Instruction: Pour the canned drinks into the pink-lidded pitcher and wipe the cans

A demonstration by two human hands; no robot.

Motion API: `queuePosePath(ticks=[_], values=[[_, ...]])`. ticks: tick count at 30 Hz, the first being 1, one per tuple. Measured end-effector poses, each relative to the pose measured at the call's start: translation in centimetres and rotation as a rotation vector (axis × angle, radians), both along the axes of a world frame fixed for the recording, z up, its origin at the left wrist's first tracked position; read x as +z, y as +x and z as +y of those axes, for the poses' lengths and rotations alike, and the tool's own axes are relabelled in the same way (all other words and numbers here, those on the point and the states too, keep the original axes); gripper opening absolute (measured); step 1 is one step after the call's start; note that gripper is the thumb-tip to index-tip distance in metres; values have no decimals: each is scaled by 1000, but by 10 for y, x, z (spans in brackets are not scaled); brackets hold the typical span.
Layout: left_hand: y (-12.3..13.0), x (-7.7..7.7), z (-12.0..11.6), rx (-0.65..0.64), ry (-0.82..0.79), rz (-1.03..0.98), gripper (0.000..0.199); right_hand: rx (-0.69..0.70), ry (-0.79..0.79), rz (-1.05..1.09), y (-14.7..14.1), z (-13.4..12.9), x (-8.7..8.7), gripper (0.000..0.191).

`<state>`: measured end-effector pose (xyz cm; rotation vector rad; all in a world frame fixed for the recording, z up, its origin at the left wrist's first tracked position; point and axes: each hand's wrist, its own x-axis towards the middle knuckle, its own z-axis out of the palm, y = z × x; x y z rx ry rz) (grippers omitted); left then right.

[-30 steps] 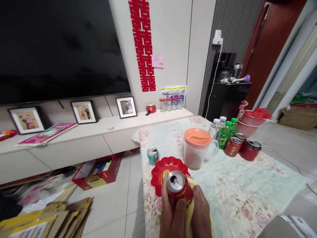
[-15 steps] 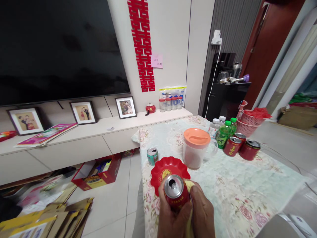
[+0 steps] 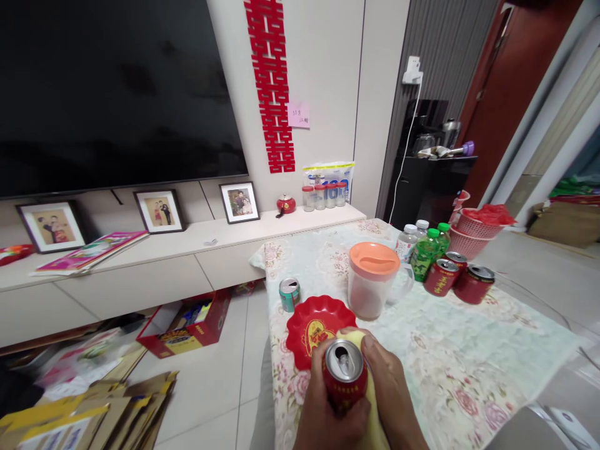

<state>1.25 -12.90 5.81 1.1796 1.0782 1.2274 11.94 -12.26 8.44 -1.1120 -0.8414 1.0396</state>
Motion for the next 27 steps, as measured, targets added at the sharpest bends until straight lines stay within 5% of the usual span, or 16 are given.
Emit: queuePosePath(ticks=[7, 14, 21, 27], values=[[1, -2, -1, 112, -22, -197, 88, -30, -66, -71, -11, -4, -18, 48], [6, 20, -5, 83, -114, -444, 98, -171, -7, -63, -28, -16, -9, 47], [5, 16, -6, 99, -167, -358, 90, -321, 80, -223, -29, -24, -10, 46], [5, 3, -6, 102, -81, -203, 85, -90, 29, -135, -10, -11, -5, 42]])
